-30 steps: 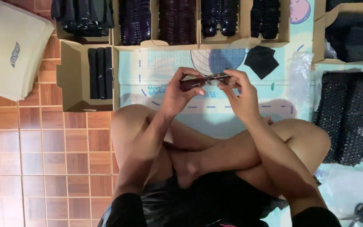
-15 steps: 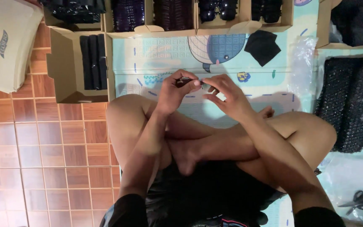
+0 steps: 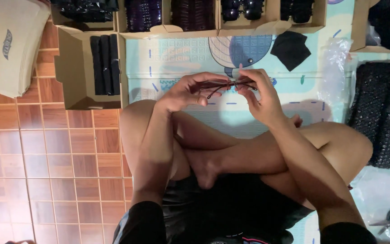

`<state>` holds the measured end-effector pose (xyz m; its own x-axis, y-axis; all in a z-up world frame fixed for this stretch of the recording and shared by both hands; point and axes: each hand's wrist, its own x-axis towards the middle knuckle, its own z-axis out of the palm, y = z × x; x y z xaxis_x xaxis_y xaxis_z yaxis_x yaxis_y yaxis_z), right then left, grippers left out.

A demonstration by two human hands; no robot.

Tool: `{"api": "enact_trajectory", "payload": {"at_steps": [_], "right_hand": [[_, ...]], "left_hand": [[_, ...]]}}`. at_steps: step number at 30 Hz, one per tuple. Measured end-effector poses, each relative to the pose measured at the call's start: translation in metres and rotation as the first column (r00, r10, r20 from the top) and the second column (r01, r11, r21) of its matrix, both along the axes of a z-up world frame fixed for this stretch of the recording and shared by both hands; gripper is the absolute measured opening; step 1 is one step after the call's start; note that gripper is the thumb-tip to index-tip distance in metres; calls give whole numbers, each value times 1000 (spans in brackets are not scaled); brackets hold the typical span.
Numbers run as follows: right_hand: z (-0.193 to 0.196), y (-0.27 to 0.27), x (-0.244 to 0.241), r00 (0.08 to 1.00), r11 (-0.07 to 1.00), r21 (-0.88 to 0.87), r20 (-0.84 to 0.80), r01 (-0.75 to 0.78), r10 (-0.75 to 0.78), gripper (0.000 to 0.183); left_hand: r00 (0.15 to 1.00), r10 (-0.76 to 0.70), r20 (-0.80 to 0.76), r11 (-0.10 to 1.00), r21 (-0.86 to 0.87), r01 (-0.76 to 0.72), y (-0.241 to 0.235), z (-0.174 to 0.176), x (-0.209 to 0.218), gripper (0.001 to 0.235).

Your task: The person assembles a pair of eyeglasses by attaching the temples to the frame. They then use a spray bottle to apply liquid to the glasses and wipe them with a cloth.

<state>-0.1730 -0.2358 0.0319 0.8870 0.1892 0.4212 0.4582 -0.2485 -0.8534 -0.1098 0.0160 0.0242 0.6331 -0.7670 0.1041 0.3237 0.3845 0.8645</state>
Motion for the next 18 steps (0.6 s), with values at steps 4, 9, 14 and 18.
{"api": "enact_trajectory", "payload": {"at_steps": [4,9,14,18], "right_hand": [[8,-2,-1,998,999,-14,52,-32,33,37],[16,-4,-2,998,1000,-20,54,-20,21,39],[15,-7,-2,997,998,-31,55,57,-55,38],[15,-9,3,991,998,3,118,67,-67,33]], "left_hand": [[998,-54,26,997,-52,55,-3,-1,6,67],[997,-75,23,991,-106,77,-9,-7,6,64],[999,31,39,995,-96,-27,-12,-9,6,62],[980,196,48,976,-112,-189,-13,-24,12,47]]}}
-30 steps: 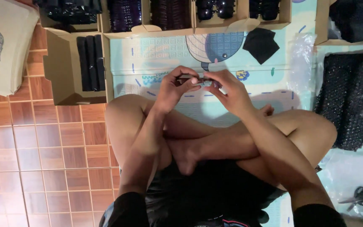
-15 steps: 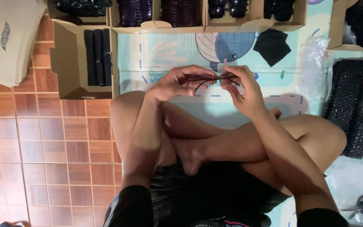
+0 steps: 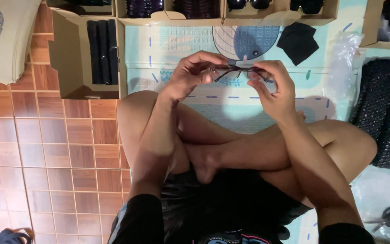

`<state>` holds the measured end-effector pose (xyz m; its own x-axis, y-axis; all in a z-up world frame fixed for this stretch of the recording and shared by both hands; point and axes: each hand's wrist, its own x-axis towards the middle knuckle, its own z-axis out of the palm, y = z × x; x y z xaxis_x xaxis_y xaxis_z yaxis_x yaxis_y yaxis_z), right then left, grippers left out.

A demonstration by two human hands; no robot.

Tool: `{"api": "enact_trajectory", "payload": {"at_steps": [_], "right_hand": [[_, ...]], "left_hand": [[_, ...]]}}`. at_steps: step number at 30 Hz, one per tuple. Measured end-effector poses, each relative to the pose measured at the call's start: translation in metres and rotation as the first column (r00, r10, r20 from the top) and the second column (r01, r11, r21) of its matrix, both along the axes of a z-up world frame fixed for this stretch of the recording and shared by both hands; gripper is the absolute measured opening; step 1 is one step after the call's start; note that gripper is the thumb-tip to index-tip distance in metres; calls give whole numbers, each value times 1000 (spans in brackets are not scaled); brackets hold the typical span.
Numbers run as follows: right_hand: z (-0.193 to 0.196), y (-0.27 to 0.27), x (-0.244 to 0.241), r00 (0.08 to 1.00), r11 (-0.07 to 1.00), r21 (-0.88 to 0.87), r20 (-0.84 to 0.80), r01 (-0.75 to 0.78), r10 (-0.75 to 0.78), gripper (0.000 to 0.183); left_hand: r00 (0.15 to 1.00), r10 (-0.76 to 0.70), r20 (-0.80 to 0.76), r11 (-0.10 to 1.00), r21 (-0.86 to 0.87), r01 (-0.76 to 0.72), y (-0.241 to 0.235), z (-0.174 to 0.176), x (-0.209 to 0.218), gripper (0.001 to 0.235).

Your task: The person assembles a pair of eyeglasses by attaching the temples to the frame. They then use a spray bottle to apply liquid to the glasses and wipe them with a cloth.

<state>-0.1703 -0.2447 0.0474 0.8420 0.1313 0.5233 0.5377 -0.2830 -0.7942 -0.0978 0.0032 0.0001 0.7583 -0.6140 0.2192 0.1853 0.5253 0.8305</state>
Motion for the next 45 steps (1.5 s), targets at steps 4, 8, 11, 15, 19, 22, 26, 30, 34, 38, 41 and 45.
{"api": "enact_trajectory", "payload": {"at_steps": [4,8,11,15,19,22,26,30,34,38,41,45], "right_hand": [[-2,-2,2,1000,1000,24,14,8,-8,32],[6,-2,-7,987,996,-92,-158,-10,-5,32],[-5,6,-1,1000,991,-131,-29,-4,1,40],[-6,9,-2,999,987,-163,-43,-8,1,40],[-4,2,2,999,984,-178,-39,8,-15,41],[-1,-5,4,998,981,-190,-41,33,-41,43],[1,-12,5,994,976,-206,-65,72,-87,40],[-6,-18,6,993,979,-188,-69,83,-97,39],[-9,-14,5,990,988,-141,-112,69,-85,38],[-10,-10,3,988,988,-142,-124,69,-87,37],[-9,-8,2,988,989,-130,-130,65,-82,36],[-10,-9,1,987,988,-137,-135,69,-88,37]], "left_hand": [[987,160,7,987,22,-160,0,-11,1,35],[948,247,201,941,182,-284,-5,30,-18,52],[836,356,418,823,284,-492,-21,26,-35,62],[585,321,745,661,266,-702,-33,12,-38,40],[684,342,645,726,281,-628,-32,17,-35,37],[723,341,600,745,297,-597,-29,21,-35,40],[689,367,625,717,283,-637,-21,31,-33,38],[708,408,576,723,270,-636,-21,22,-30,37],[801,466,375,795,219,-565,-25,20,-33,39],[823,521,225,820,136,-556,-32,14,-36,33],[800,547,247,798,137,-587,-34,13,-35,33],[799,554,233,790,154,-593,-37,18,-41,36]]}}
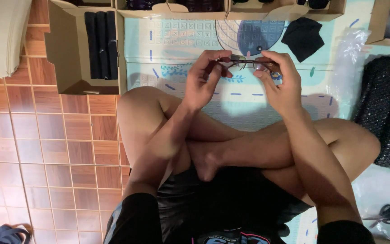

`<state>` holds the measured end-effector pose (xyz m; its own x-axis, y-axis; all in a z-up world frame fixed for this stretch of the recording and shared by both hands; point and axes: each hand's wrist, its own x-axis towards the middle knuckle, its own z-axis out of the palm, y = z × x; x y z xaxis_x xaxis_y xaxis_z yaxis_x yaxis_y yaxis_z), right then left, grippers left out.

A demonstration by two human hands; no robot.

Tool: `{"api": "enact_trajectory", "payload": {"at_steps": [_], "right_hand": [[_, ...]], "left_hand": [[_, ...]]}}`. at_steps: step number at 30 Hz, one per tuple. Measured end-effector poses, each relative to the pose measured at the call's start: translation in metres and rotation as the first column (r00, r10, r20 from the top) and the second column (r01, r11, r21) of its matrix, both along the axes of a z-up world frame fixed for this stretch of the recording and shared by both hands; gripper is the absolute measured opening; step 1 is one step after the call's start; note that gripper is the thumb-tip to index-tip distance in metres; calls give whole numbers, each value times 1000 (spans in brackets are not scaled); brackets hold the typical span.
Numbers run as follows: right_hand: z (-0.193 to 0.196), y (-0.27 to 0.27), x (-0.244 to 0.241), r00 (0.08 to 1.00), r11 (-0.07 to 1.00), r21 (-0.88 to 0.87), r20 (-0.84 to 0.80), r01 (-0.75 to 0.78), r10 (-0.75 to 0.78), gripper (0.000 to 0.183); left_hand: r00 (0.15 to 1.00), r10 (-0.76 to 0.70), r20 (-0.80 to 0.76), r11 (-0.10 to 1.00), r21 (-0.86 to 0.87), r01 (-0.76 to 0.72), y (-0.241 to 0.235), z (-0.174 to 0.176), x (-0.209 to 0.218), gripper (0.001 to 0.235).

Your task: The person assembles a pair of eyeglasses by attaching the temples to the frame. They then use a spray bottle to apply liquid to the glasses and wipe them with a cloth.

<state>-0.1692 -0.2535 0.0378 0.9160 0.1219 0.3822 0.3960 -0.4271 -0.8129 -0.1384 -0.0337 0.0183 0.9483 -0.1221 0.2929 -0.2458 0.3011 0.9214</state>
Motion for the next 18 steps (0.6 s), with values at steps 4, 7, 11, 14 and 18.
{"api": "enact_trajectory", "payload": {"at_steps": [4,7,11,14,18], "right_hand": [[1,2,1,1000,1000,27,-9,-7,7,35],[3,3,1,1000,1000,23,-4,-7,7,34],[6,4,3,1000,1000,5,13,-10,10,34],[4,2,3,998,1000,6,55,-6,5,35],[3,2,1,996,999,-37,88,20,-17,38]], "left_hand": [[999,-38,18,992,-122,40,-2,-5,3,32],[998,-54,17,986,-160,56,-2,-9,1,30],[994,-97,-53,961,-266,79,-2,-7,0,29],[963,-210,-167,890,-440,118,-4,-24,4,27],[942,-247,-227,859,-501,104,-3,-31,7,25]]}}
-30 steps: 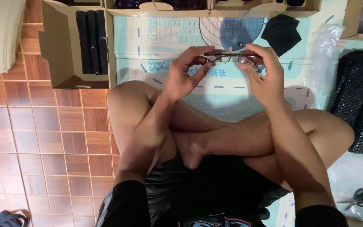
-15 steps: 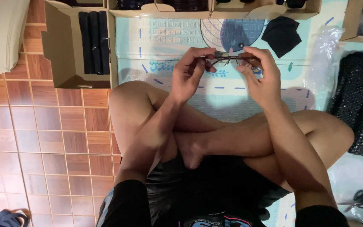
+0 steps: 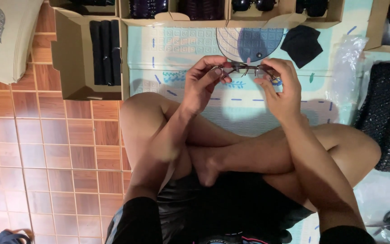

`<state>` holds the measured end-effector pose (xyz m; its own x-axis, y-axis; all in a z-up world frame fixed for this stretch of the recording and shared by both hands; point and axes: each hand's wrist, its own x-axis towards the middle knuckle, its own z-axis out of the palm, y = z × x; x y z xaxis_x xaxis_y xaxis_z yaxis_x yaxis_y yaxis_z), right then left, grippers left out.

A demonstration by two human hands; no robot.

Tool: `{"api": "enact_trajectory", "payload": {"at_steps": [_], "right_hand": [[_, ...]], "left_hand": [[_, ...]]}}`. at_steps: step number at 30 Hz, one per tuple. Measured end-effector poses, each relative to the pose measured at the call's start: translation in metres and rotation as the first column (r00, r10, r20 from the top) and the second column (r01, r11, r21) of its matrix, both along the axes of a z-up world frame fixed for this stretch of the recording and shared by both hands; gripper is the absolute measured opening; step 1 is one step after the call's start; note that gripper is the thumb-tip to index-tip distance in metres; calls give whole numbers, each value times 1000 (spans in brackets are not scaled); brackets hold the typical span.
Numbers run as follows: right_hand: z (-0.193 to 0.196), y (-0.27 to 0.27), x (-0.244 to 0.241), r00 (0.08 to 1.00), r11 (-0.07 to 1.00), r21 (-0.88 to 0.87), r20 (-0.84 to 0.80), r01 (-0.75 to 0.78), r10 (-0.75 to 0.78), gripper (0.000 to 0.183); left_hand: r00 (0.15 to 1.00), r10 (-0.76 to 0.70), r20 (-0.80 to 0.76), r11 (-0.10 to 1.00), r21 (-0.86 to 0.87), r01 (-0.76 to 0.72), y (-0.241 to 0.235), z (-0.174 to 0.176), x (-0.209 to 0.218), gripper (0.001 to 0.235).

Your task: The person assembles a pair of eyeglasses by attaching the temples to the frame. They then use a spray bottle to apply liquid to the glasses and wipe them with a cloth.

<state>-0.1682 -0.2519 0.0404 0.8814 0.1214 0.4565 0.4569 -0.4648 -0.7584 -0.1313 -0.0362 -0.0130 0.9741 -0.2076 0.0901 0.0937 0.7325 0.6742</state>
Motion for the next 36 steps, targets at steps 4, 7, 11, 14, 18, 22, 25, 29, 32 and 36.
{"api": "enact_trajectory", "payload": {"at_steps": [4,7,11,14,18,22,25,29,32,36], "right_hand": [[-1,0,1,1000,1000,18,2,0,0,37],[-5,0,-1,1000,999,42,-18,-2,2,37],[-4,3,-1,999,997,77,-38,8,-5,37],[-3,2,-2,999,997,81,-42,2,2,36],[-6,3,-3,998,994,106,-55,10,-4,37],[-6,3,-4,999,998,57,-31,28,-26,36],[-6,2,-3,999,999,-3,1,49,-49,39],[1,6,-3,998,996,-64,18,58,-57,40],[12,14,-3,999,995,-101,32,29,-26,41],[10,14,-3,999,992,-127,30,19,-16,42]], "left_hand": [[996,-56,-64,994,-96,50,-1,-4,1,26],[991,-108,-81,985,-144,96,1,-7,1,29],[986,-150,-77,974,-181,135,3,-5,2,31],[982,-171,-77,969,-192,154,4,-5,2,33],[981,-184,-69,968,-186,169,5,-6,4,34],[988,-150,-30,983,-111,146,6,-5,5,38],[993,-119,15,993,-2,119,8,-3,8,39],[985,-85,151,933,358,26,12,5,8,42],[972,3,235,822,552,-136,6,18,1,43],[949,11,316,641,726,-250,3,34,-11,43]]}}
